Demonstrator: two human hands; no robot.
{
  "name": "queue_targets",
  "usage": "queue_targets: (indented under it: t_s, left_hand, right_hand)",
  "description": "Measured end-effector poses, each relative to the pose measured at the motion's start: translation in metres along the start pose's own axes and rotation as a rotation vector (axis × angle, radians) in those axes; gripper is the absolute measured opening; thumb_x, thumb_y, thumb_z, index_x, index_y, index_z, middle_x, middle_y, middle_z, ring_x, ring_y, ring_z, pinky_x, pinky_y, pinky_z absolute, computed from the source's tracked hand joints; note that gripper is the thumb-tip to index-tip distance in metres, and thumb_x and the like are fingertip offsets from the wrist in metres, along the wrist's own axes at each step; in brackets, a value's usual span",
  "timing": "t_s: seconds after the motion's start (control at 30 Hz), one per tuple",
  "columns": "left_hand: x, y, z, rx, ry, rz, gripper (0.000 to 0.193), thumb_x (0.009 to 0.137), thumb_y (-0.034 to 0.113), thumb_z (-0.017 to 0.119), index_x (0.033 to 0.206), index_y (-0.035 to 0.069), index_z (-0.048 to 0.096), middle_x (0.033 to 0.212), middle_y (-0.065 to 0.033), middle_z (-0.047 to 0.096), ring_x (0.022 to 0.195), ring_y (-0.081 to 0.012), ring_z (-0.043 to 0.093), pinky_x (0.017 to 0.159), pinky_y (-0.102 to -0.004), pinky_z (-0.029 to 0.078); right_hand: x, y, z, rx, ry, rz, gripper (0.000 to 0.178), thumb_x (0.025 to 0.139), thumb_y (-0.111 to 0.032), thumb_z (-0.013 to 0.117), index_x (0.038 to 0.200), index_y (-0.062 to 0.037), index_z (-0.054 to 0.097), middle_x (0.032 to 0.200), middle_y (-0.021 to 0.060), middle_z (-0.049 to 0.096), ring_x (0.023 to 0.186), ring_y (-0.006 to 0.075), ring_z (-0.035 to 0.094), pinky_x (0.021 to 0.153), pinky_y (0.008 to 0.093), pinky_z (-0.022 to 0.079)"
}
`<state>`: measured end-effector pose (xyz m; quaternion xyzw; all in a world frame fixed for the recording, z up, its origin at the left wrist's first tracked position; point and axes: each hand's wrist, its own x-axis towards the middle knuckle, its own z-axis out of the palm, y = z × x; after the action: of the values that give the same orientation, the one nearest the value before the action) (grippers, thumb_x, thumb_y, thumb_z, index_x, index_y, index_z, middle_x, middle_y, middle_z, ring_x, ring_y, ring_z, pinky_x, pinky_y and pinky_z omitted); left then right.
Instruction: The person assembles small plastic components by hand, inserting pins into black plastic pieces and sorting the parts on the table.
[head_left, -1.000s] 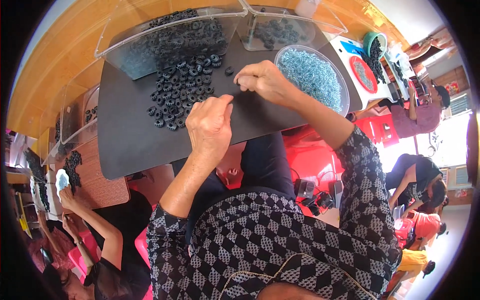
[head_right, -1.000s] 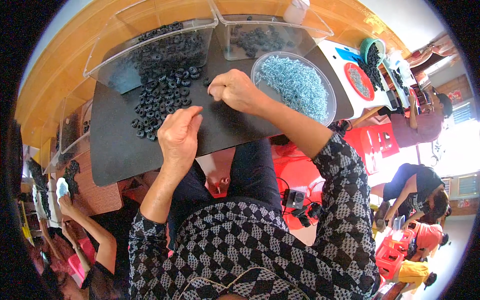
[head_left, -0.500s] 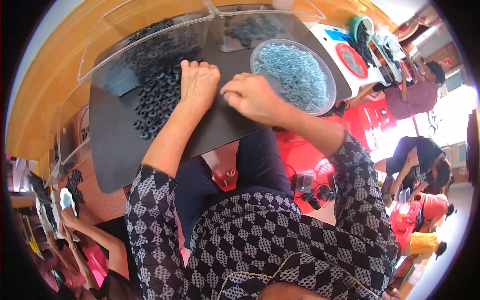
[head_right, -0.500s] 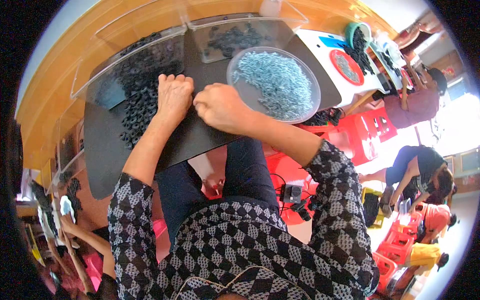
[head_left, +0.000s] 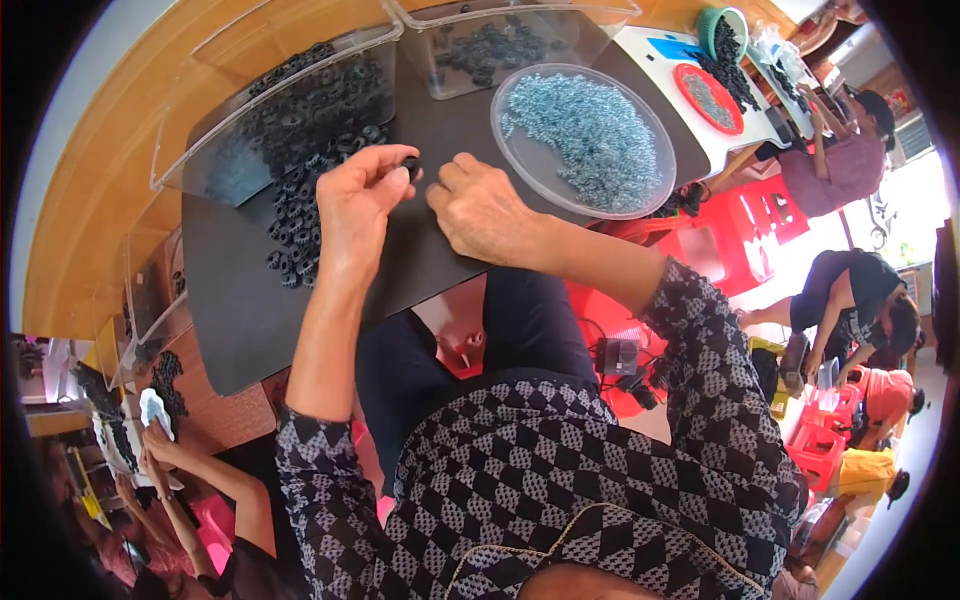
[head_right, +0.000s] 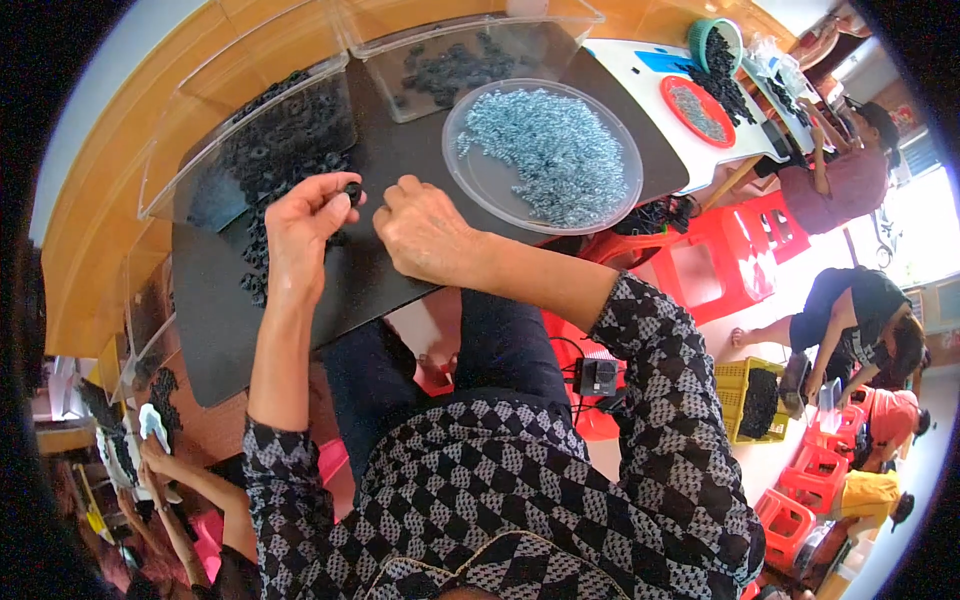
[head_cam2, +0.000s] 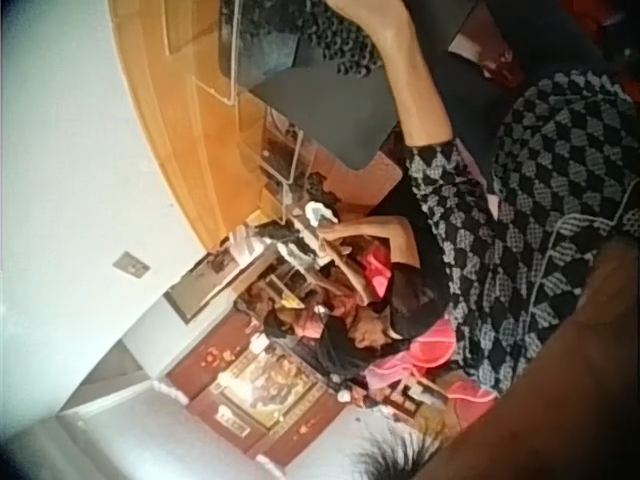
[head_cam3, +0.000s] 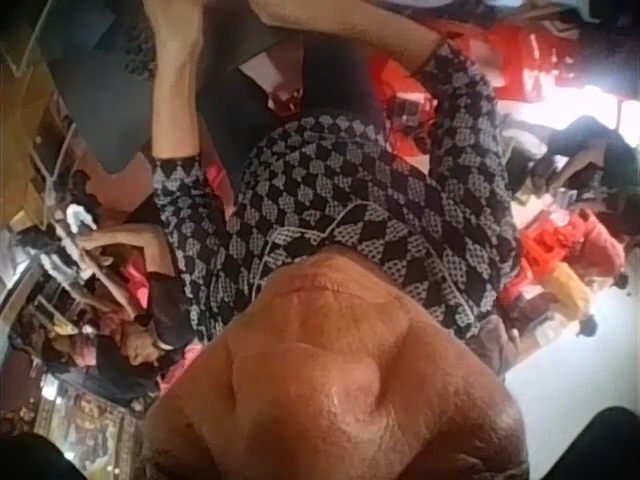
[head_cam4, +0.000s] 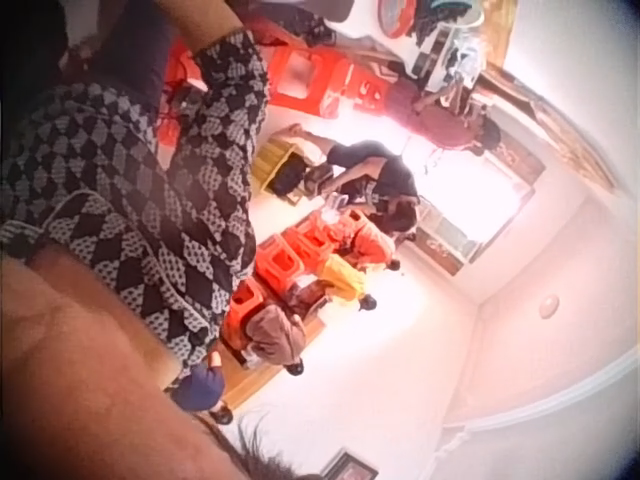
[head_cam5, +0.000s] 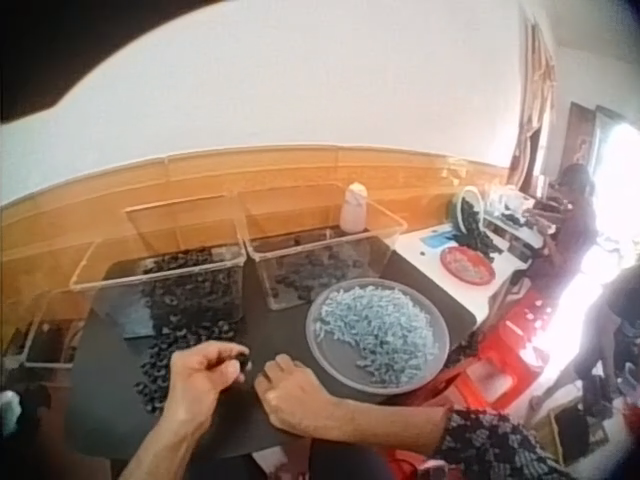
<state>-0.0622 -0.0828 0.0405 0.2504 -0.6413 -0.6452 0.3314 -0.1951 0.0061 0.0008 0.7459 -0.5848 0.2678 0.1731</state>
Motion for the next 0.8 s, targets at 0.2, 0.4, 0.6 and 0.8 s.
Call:
queue_targets:
  t_s: [0.2, 0.4, 0.6, 0.8]
  left_hand:
    - [-0.035, -0.003, 0.003, -0.267, 0.072, -0.027, 0.014, 0.088, 0.004, 0.053, 0.100, -0.003, 0.058, 0.089, -0.0098, 0.063, 0.071, -0.0129, 0.058, 0.068, -0.0240, 0.047]
    - [-0.039, -0.014, 0.014, -0.528, 0.181, -0.156, 0.012, 0.089, 0.006, 0.053, 0.098, -0.002, 0.057, 0.084, -0.0073, 0.063, 0.067, -0.0124, 0.057, 0.063, -0.0256, 0.046]
    - [-0.035, -0.025, 0.016, -0.827, 0.142, -0.266, 0.011, 0.090, 0.005, 0.049, 0.096, -0.001, 0.057, 0.091, -0.0059, 0.059, 0.083, -0.0147, 0.058, 0.073, -0.0281, 0.046]
    - [-0.024, -0.024, 0.020, -0.878, 0.251, -0.393, 0.011, 0.089, 0.005, 0.051, 0.096, -0.002, 0.057, 0.089, -0.0082, 0.060, 0.076, -0.0154, 0.057, 0.067, -0.0286, 0.046]
  right_hand:
    - [0.003, -0.006, -0.005, 0.317, 0.091, 0.238, 0.004, 0.069, -0.005, 0.058, 0.069, -0.0019, 0.059, 0.069, 0.0135, 0.054, 0.069, 0.0320, 0.054, 0.061, 0.0406, 0.045]
    - [0.004, -0.026, -0.029, 0.298, 0.331, 0.092, 0.019, 0.069, 0.002, 0.061, 0.087, 0.0015, 0.060, 0.071, 0.0104, 0.054, 0.064, 0.0268, 0.052, 0.056, 0.0355, 0.043]
    - [0.003, -0.032, -0.031, 0.095, 0.239, -0.016, 0.026, 0.062, -0.003, 0.063, 0.088, -0.0004, 0.061, 0.075, 0.0069, 0.050, 0.066, 0.0223, 0.048, 0.055, 0.0306, 0.043]
    - [0.000, -0.023, -0.034, 0.144, 0.198, 0.057, 0.017, 0.069, -0.009, 0.065, 0.085, -0.0041, 0.062, 0.074, 0.0064, 0.052, 0.067, 0.0222, 0.050, 0.057, 0.0315, 0.044]
